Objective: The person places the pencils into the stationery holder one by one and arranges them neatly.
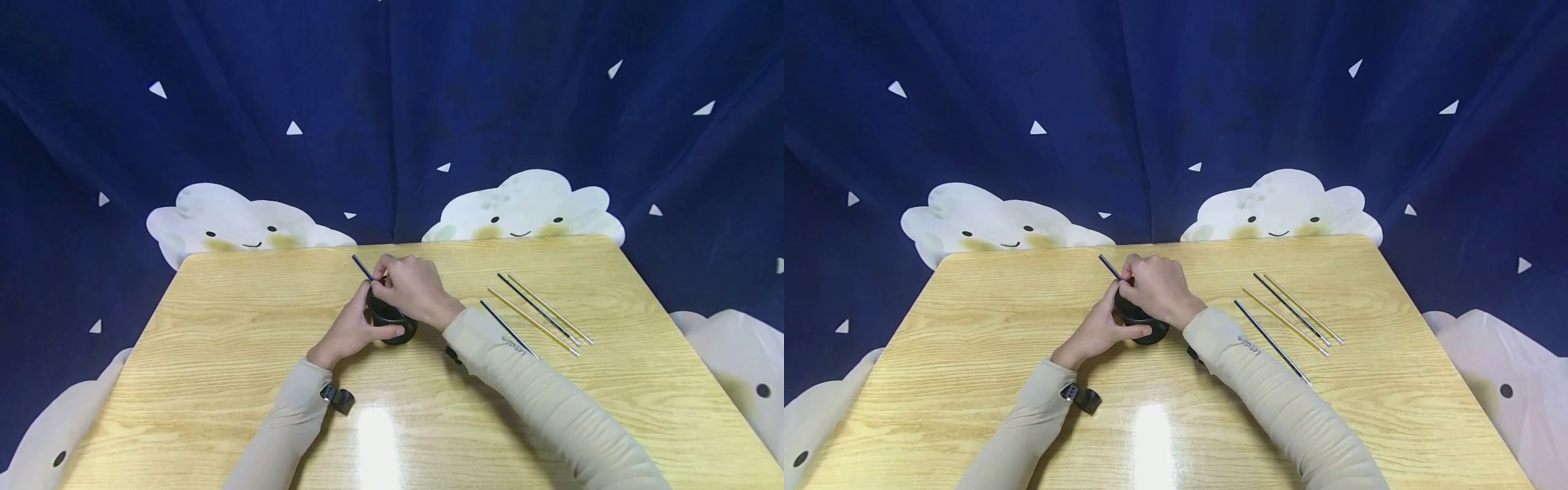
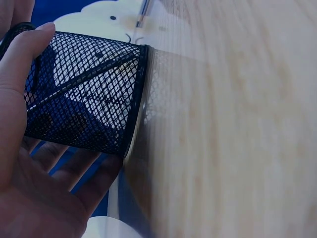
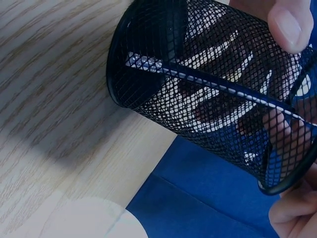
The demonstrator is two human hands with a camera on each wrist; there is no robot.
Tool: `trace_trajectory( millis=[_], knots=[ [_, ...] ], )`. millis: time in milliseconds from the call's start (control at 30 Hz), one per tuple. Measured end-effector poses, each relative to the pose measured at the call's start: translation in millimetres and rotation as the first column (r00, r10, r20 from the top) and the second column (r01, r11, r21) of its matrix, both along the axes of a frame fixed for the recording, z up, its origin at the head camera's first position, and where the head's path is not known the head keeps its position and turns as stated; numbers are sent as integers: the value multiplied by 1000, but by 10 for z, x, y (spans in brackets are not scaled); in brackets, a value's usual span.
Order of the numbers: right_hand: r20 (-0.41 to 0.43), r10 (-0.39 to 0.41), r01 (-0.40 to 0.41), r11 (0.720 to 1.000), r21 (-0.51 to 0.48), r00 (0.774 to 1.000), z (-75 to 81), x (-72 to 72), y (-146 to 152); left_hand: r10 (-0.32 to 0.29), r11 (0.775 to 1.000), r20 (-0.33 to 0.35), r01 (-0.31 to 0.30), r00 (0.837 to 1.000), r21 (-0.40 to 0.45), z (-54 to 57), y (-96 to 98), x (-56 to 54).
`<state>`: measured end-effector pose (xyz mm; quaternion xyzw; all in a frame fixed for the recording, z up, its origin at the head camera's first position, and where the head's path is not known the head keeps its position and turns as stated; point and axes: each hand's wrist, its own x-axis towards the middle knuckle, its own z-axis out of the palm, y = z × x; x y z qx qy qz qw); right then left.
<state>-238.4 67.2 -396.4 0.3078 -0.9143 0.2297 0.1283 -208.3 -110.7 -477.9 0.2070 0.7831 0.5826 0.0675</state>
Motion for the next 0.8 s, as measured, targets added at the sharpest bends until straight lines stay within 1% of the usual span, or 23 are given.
trace_trajectory(
  millis=[267, 433, 633, 800],
  knots=[
    [-17, -3, 4, 1000, 6, 1000, -34, -9, -2, -7, 1000, 4, 7, 1000, 1, -5, 11, -12],
    [-16, -3, 3, 1000, 8, 1000, -25, -1, 1, -13, 1000, 1, 13, 1000, -1, -3, 8, -19],
    [-18, 2, -2, 1000, 2, 1000, -33, 4, 4, -14, 1000, 10, 14, 1000, -3, 16, 4, -6],
    [-11, 7, -7, 1000, 1, 1000, -48, 19, 14, -15, 1000, 14, 15, 1000, 1, 4, -2, 2]
  ],
)
